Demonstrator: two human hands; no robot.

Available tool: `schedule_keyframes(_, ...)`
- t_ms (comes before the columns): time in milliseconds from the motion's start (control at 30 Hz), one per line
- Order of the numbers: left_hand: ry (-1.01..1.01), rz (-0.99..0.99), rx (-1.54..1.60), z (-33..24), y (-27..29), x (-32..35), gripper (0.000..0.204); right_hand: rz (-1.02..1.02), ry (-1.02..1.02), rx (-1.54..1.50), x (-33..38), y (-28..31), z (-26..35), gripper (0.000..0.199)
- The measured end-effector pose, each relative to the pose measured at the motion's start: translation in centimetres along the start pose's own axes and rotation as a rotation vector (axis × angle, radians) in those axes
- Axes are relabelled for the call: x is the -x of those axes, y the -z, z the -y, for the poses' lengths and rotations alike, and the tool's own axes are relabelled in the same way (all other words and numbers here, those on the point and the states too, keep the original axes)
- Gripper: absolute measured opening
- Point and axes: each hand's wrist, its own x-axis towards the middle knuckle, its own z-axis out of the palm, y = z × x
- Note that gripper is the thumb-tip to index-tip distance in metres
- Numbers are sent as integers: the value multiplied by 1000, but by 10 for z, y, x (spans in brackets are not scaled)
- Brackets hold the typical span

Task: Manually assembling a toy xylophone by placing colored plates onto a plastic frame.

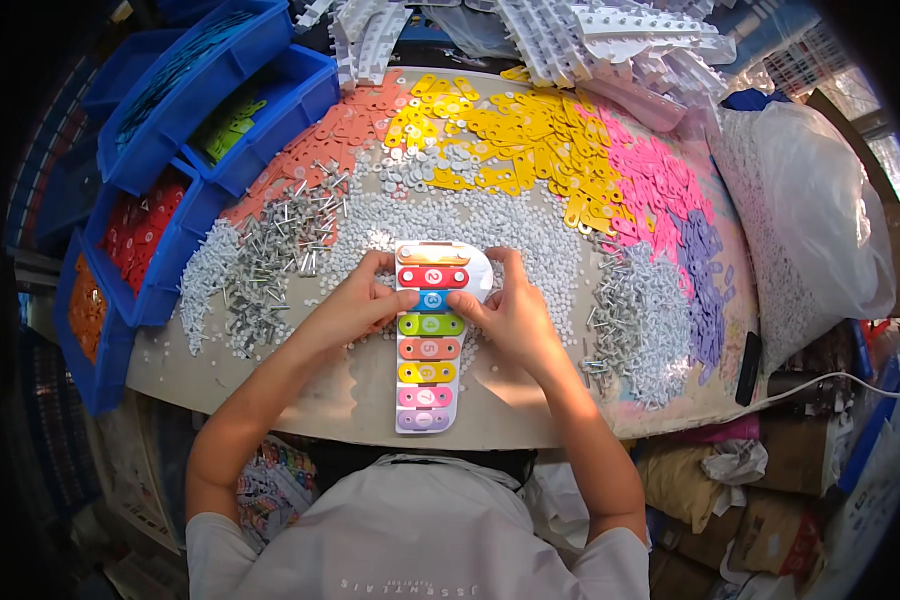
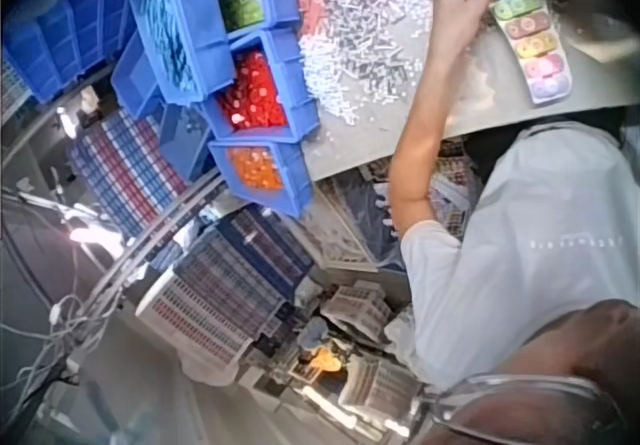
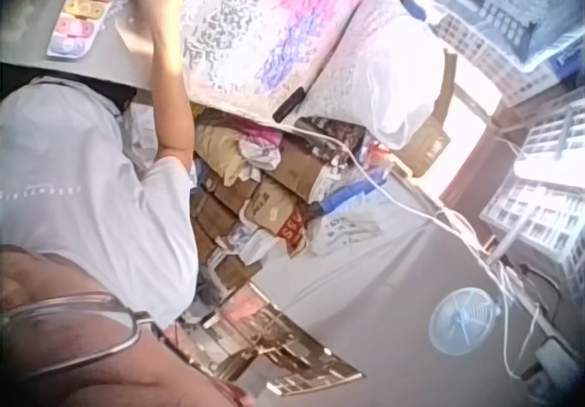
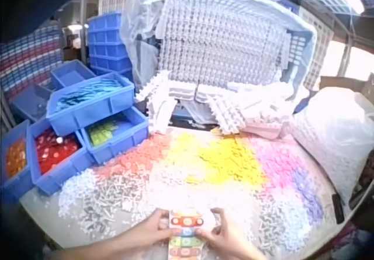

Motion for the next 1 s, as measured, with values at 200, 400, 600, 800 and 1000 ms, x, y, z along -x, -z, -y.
schedule_keyframes(200, -54, 80, 7, 17, 6, -16, 50, 137, -143, -154, -7, 2, 4, 73)
schedule_keyframes(400, -134, 71, 68, 26, 1, -19, 47, 75, -64, -162, -4, -3, 7, 70)
schedule_keyframes(600, -132, 24, 36, 26, -4, -5, 50, 37, -19, -31, -4, -4, -2, 70)
schedule_keyframes(800, -374, -480, -211, 20, 19, 72, 23, -740, 189, 373, 41, 75, -32, 25)
schedule_keyframes(1000, -467, -1074, -710, 36, 117, 124, 8, -770, 124, 910, 72, 140, -144, 24)
